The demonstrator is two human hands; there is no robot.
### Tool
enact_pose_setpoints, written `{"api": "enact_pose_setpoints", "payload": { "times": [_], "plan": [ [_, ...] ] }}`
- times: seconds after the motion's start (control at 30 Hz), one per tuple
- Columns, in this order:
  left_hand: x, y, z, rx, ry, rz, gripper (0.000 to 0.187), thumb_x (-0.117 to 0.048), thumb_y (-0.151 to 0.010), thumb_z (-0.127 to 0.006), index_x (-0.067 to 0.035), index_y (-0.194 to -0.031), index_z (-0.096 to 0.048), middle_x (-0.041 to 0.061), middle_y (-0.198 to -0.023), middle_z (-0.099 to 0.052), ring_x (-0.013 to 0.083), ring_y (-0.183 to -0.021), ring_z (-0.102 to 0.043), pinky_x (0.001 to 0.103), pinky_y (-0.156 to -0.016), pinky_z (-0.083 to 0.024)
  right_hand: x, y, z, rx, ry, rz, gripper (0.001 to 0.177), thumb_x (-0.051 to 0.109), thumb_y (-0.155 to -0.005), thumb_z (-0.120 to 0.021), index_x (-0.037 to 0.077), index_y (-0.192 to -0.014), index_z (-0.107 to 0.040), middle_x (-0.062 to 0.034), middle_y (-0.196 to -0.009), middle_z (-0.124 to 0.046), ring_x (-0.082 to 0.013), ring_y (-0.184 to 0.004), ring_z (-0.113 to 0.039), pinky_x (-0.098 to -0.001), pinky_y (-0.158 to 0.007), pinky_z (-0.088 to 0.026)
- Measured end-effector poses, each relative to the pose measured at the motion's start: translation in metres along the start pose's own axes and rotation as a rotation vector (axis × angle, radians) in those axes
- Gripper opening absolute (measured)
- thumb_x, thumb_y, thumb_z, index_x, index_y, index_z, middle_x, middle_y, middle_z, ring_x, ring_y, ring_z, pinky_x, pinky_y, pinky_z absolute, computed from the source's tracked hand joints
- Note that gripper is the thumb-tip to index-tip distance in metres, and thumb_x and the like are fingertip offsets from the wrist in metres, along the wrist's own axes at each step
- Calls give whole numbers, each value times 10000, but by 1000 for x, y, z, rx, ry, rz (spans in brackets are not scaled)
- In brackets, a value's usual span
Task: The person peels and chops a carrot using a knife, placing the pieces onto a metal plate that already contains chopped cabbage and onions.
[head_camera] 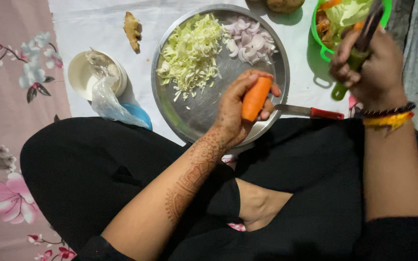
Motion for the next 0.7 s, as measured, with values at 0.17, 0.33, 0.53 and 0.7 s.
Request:
{"api": "enact_pose_setpoints", "payload": {
  "times": [0.17, 0.33, 0.53, 0.7],
  "plan": [
    [7, -4, 1, -2, -150, 42, 211, -194, -1064, -525, -13, -1170, -529, 199, -985, -631, 158, -583, -518, 261, -506, -435, -19, -13, 34, -67, -211, -103, 734, 652, -1167, -165, 54, -860, -461, -24, -663, -374, -85, -501, -296, -238, -474, -275],
    [4, 1, 5, -23, -88, -1, 328, -236, -1083, -469, 53, -1147, -610, 204, -975, -627, 161, -596, -529, 258, -525, -442, -7, -13, 6, -31, -298, -167, 742, 633, -1161, -131, 51, -912, -518, -19, -710, -425, -80, -552, -346, -241, -564, -326],
    [-3, 0, 3, -22, -63, -69, 401, -201, -1028, -385, 75, -1191, -627, 192, -950, -612, 186, -587, -551, 267, -527, -463, 16, -1, -69, 33, -22, -130, 281, 364, -1110, -504, 99, -1033, -555, -21, -801, -528, -135, -686, -526, -298, -655, -489],
    [-1, 0, 8, -5, 30, -86, 331, -203, -1052, -466, 41, -1223, -612, 175, -952, -619, 200, -604, -593, 257, -465, -443, 20, 38, -125, 150, 331, 74, 320, 383, -1039, -641, 80, -1117, -573, 3, -831, -577, -84, -686, -526, -251, -599, -451]
  ]
}}
Point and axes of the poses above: each hand's wrist, its own y-axis away from the middle knuckle, its own z-axis out of the back of the hand, x = y × z, the point moved 3 cm from there along -y, towards the middle knuckle
